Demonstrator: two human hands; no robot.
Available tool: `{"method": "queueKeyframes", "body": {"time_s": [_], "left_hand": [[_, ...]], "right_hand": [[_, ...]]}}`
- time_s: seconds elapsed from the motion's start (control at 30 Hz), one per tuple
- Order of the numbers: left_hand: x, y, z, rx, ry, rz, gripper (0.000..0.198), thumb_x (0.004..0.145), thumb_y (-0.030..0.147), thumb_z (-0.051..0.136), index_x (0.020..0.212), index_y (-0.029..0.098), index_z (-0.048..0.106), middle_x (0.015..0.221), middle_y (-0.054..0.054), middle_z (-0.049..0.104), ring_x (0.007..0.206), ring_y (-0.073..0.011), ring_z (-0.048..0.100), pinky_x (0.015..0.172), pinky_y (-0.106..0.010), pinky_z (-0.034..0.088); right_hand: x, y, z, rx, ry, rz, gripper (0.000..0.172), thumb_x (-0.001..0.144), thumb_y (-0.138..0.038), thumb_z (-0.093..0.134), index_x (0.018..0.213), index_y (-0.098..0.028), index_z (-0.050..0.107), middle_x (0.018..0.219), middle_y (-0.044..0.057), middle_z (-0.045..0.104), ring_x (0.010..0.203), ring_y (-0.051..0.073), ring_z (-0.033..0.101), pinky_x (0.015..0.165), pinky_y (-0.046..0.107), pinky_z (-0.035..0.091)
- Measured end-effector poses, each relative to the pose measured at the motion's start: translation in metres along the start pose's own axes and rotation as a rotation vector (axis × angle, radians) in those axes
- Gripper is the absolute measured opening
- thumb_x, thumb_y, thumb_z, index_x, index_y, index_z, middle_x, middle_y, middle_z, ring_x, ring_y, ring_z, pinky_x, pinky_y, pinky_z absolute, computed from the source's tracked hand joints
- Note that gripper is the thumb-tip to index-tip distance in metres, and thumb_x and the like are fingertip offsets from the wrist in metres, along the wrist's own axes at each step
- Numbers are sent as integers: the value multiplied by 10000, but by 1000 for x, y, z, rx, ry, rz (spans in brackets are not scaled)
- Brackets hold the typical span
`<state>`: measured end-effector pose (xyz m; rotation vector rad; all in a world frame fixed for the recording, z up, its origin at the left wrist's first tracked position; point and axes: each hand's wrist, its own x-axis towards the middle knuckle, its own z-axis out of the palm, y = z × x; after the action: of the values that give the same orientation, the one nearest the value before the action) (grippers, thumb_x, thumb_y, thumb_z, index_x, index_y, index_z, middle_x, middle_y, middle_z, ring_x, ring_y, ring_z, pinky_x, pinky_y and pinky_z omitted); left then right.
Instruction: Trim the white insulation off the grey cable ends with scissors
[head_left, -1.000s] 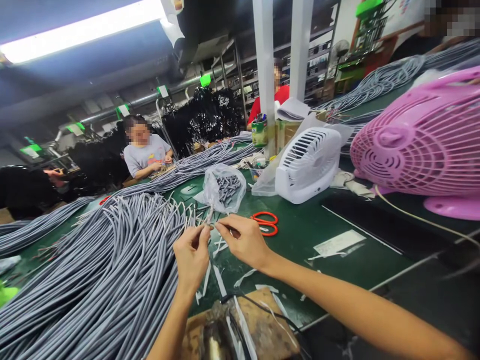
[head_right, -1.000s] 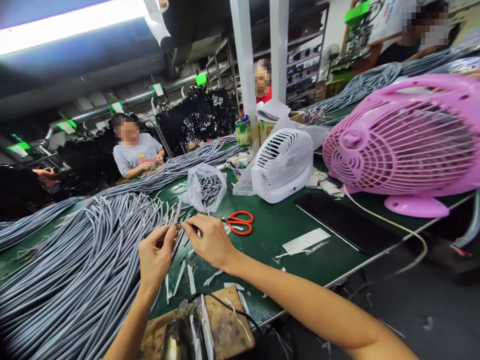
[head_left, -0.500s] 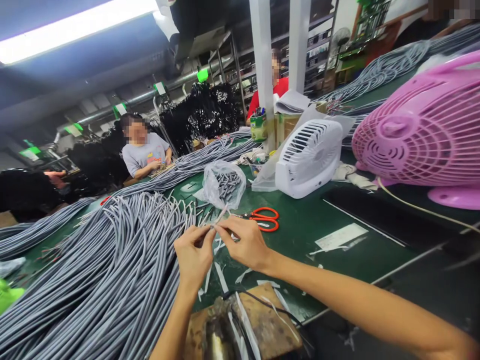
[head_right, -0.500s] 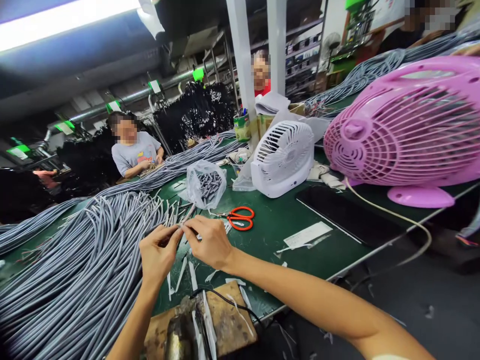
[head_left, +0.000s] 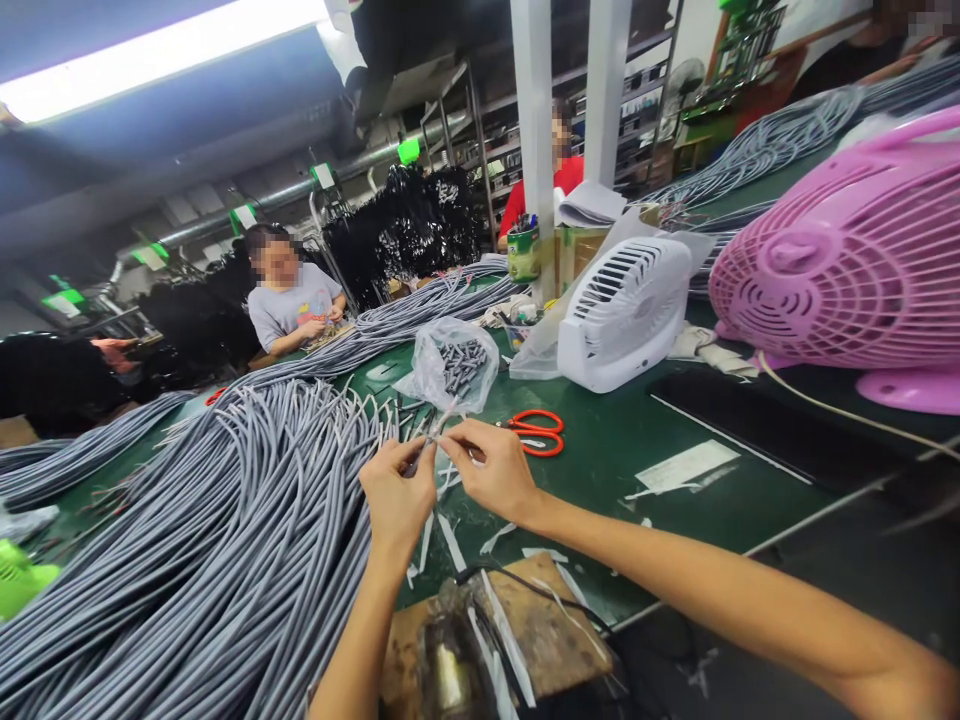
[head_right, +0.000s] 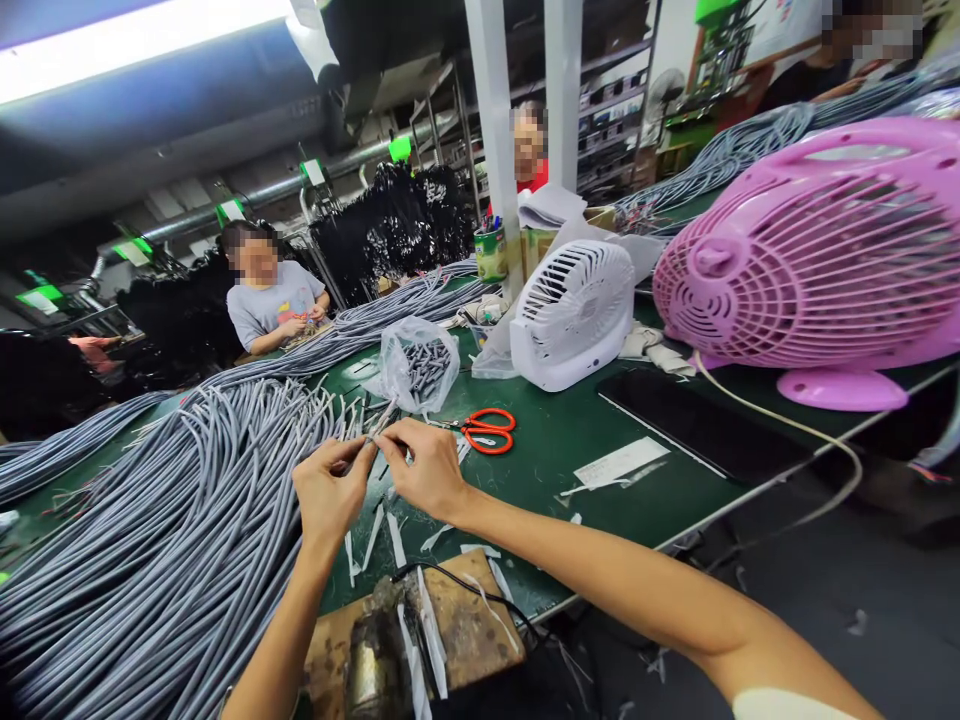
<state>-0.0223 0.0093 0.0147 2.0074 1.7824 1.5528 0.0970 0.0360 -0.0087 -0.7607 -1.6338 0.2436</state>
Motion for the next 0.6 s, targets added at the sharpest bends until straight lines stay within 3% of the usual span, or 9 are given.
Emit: {"method": "queueKeyframes", "body": {"time_s": [0.13,0.3,0.47,0.6], "left_hand": [[1,1,-2,-81,-39,-102,128,656,236,620,679,173,729,562,-21,634,493,-116,539,482,-215,408],[6,-3,-4,-199,24,-146,214,658,276,622,803,158,728,644,-41,674,531,-127,571,483,-217,441],[8,-3,-7,-296,0,-207,240,655,329,630,763,137,726,686,-66,695,607,-160,617,518,-232,475],[7,2,-7,-318,-23,-227,263,645,346,632,761,129,724,671,-62,694,585,-158,611,509,-233,482]], "right_hand": [[-3,0,-2,-81,16,-237,229,854,-180,454,690,-150,611,585,29,610,514,117,530,512,225,383],[7,2,-4,-68,-93,-104,210,850,-186,472,694,-154,608,597,13,612,497,104,516,497,213,373],[10,5,-13,-118,-32,-72,207,857,-212,470,741,-155,631,685,42,646,614,135,581,582,230,405],[9,5,-16,-118,-36,-83,216,864,-220,468,746,-159,638,663,34,637,563,120,553,549,224,386]]}}
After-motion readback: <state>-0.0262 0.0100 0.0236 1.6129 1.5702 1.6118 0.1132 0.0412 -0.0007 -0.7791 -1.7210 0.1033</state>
